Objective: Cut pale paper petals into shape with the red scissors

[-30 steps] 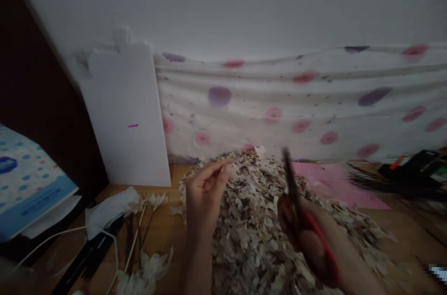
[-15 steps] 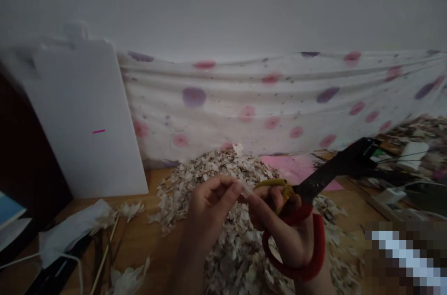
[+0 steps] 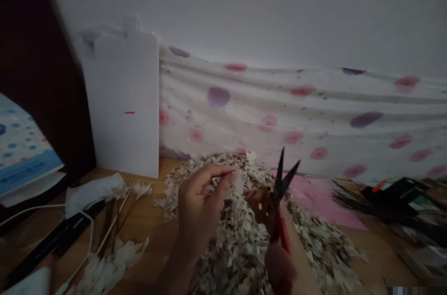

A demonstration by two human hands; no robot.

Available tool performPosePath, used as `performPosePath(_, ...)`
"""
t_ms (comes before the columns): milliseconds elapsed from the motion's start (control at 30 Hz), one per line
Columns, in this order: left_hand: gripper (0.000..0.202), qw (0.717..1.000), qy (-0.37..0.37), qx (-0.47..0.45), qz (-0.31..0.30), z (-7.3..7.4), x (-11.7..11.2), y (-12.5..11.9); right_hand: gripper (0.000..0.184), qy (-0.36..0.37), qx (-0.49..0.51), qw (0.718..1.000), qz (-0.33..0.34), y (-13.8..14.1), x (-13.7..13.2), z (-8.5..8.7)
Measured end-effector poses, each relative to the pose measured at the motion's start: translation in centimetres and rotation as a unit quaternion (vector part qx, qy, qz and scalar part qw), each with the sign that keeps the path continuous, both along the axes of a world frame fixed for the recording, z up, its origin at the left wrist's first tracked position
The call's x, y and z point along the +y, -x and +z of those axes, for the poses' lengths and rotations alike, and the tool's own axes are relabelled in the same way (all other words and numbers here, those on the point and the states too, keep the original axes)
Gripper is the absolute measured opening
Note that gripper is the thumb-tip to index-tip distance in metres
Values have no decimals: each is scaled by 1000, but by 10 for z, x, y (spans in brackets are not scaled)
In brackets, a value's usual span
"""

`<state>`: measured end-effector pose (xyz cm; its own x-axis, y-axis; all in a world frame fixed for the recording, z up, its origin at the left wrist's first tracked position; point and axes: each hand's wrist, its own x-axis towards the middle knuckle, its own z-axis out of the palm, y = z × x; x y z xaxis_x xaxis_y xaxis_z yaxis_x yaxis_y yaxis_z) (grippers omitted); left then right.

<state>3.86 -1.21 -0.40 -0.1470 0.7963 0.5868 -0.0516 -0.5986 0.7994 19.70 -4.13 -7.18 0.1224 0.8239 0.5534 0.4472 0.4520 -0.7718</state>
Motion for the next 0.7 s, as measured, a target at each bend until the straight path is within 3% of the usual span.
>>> performPosePath(133, 14, 997, -62, -6, 44, -2, 2, 2, 81, 45, -24, 998, 20, 7, -21, -5)
performPosePath(233, 13, 997, -60, -46, 25, 3, 0, -2, 86, 36, -64, 997, 20, 19, -24, 7)
performPosePath(333, 10, 996, -12, -86, -19, 8, -3, -5, 87, 39, -113, 993, -2, 30, -20, 26)
performPosePath(433, 2, 987, 68, -122, -82, 10, -3, -3, 87, 89, -164, 982, -11, 31, -19, 39)
performPosePath(700, 8, 951, 179, -147, -203, 8, 7, 11, 88, 198, -187, 962, -4, 20, -24, 48)
